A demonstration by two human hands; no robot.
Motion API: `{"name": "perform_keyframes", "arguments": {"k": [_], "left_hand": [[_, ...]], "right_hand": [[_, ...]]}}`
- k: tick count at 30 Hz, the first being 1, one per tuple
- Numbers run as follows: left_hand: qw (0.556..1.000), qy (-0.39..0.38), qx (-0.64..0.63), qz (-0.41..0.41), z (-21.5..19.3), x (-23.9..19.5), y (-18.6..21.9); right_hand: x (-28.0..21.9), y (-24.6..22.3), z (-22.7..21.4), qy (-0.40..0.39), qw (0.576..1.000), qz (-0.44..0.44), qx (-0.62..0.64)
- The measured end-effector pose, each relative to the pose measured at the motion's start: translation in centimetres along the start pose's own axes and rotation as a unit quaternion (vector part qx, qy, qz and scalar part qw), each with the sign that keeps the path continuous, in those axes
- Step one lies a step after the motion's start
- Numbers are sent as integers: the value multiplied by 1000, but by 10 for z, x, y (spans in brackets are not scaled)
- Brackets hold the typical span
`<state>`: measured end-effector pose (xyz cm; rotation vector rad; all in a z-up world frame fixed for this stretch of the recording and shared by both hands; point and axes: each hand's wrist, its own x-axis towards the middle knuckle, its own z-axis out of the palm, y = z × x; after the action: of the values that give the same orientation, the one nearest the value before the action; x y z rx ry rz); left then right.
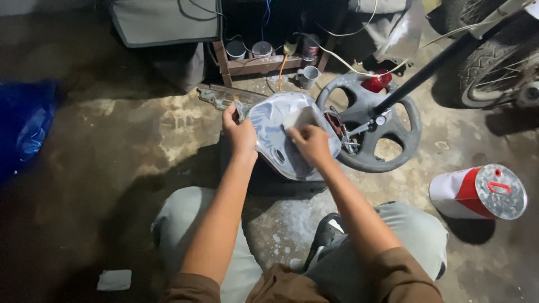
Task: The person sits on the floor and sands a silver metal part using a sanding block. They hold the part steady with one hand while moving the sanding block back and forth across the surface.
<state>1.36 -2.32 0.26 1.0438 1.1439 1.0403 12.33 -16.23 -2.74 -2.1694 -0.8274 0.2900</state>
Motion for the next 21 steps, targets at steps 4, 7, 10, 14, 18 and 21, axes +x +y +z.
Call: {"name": "perform_keyframes", "arguments": {"k": [4,7,10,14,18,21], "left_hand": [[1000,1,-5,-12,-1,-7,12],[1000,2,-11,-5,0,-5,9],[1000,-9,-10,-3,1,-5,12],[1000,4,11,-19,-4,-4,14],[999,12,13,-27,-7,-8,16],[999,12,17,-26,-6,-9,19]], "right_hand": [[13,2,-13,-48,998,-8,-28],[17,1,-24,-85,994,-29,-67],[14,-7,-28,-90,988,-60,-114],[6,-2,-11,-64,983,-79,-154],[2,-6,-14,-32,968,-214,-128],[18,-5,-21,-19,963,-214,-162]]}}
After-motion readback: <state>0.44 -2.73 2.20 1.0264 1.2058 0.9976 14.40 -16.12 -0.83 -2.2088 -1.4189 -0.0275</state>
